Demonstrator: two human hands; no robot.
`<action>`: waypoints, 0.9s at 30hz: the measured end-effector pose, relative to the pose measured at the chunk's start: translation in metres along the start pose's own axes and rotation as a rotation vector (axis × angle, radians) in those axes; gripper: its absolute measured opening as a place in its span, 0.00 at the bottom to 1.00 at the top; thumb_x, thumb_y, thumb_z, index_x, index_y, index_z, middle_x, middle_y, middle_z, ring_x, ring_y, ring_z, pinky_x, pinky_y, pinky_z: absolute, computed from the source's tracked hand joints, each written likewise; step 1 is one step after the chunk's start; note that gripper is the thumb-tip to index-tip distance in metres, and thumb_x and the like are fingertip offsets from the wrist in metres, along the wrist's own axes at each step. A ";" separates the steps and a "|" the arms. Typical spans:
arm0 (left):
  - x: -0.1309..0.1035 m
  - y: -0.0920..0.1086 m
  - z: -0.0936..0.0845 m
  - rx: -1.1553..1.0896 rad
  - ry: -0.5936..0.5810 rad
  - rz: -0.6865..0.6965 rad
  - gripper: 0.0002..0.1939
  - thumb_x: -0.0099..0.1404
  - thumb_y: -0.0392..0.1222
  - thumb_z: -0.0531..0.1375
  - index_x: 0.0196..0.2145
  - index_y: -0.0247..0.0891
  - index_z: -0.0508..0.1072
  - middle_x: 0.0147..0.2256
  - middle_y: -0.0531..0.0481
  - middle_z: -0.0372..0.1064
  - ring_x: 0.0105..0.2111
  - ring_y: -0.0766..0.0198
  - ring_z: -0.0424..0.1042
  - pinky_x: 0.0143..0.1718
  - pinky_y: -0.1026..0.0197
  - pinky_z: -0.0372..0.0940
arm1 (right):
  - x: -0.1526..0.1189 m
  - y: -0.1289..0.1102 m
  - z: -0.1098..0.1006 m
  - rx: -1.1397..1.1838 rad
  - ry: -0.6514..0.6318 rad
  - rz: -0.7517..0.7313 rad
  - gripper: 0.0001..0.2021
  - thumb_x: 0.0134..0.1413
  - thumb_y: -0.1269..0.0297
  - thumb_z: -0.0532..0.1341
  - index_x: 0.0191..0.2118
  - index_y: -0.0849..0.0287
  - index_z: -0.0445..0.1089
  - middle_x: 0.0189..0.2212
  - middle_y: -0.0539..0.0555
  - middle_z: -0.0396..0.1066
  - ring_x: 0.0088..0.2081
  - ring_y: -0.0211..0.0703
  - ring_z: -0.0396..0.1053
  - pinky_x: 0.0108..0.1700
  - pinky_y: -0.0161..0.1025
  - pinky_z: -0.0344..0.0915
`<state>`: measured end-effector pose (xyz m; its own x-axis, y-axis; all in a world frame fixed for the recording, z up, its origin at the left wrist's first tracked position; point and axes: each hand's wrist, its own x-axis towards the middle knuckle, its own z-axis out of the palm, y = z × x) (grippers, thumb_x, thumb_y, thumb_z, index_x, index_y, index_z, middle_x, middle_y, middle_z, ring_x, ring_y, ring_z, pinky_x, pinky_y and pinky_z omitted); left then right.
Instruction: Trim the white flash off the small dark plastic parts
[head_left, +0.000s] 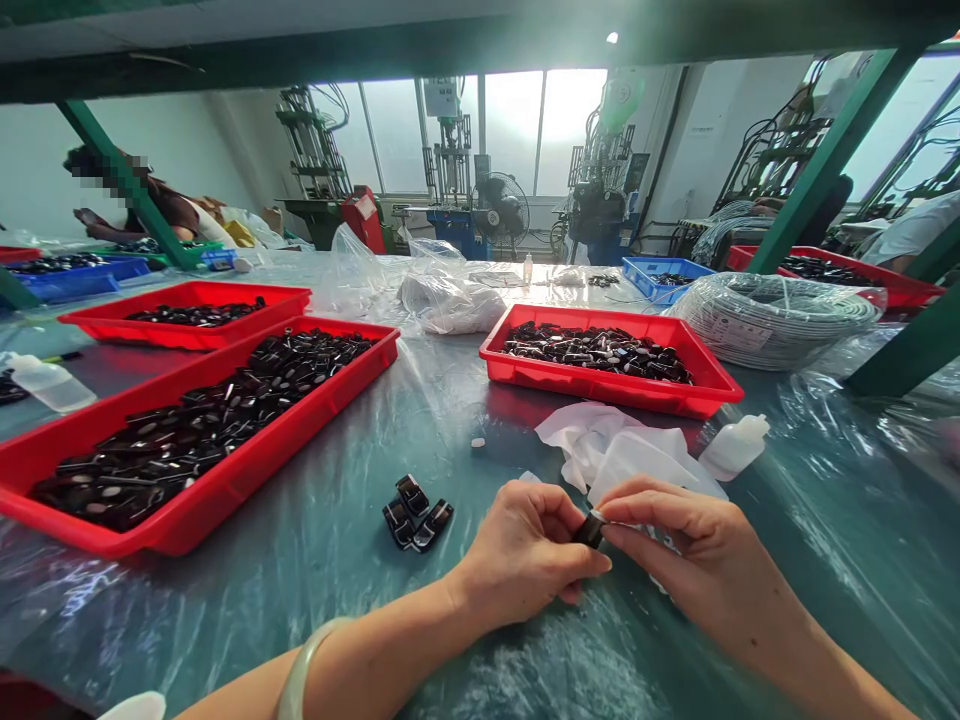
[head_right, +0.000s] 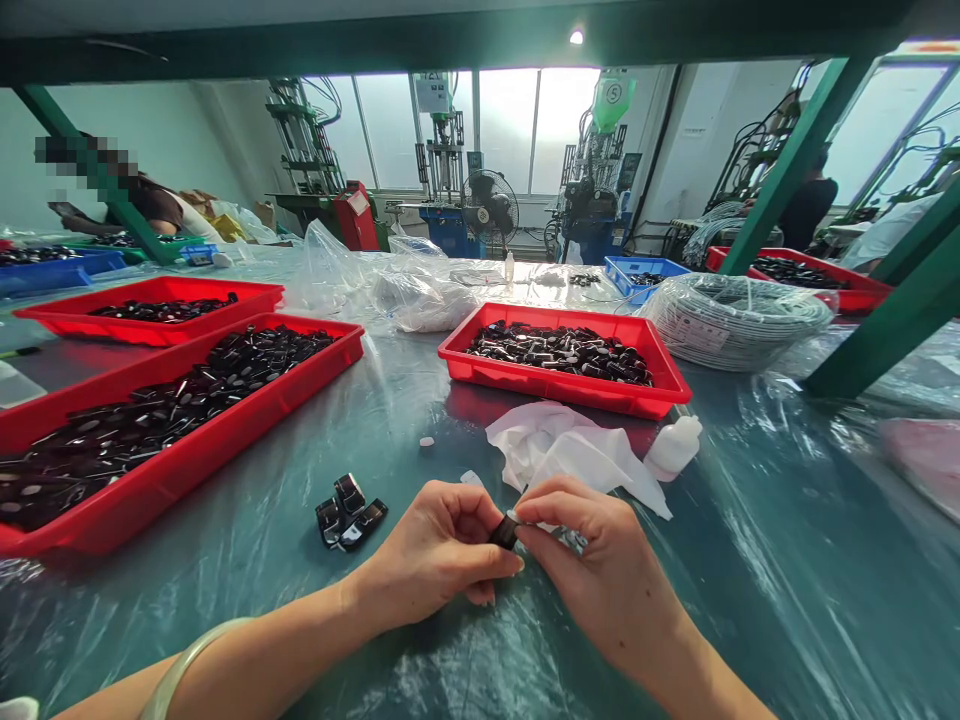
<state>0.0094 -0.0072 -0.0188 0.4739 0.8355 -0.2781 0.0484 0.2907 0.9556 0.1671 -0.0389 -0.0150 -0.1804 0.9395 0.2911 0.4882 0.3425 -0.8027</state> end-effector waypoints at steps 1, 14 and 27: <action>0.000 -0.001 0.000 0.005 0.006 0.004 0.10 0.43 0.34 0.66 0.19 0.34 0.65 0.13 0.58 0.61 0.13 0.73 0.62 0.13 0.71 0.58 | 0.000 0.000 0.000 0.003 0.001 0.005 0.06 0.52 0.68 0.58 0.28 0.57 0.72 0.29 0.50 0.72 0.29 0.38 0.69 0.32 0.34 0.64; 0.005 0.006 -0.005 0.058 0.068 -0.010 0.09 0.43 0.33 0.64 0.20 0.34 0.65 0.14 0.56 0.65 0.13 0.71 0.64 0.14 0.70 0.60 | 0.002 0.003 0.006 -0.057 0.022 0.000 0.09 0.53 0.69 0.55 0.36 0.58 0.73 0.36 0.52 0.70 0.32 0.38 0.69 0.34 0.36 0.65; 0.074 0.081 -0.008 0.149 0.166 0.164 0.10 0.45 0.36 0.67 0.22 0.29 0.69 0.20 0.49 0.69 0.19 0.72 0.68 0.25 0.68 0.66 | 0.008 0.004 0.005 -0.168 0.079 -0.034 0.14 0.52 0.73 0.53 0.44 0.60 0.69 0.35 0.54 0.70 0.30 0.39 0.69 0.35 0.39 0.67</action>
<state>0.0416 0.0823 0.0369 0.3359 0.9344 -0.1187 0.1173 0.0835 0.9896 0.1635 -0.0302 -0.0180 -0.1351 0.9224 0.3618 0.6196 0.3636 -0.6956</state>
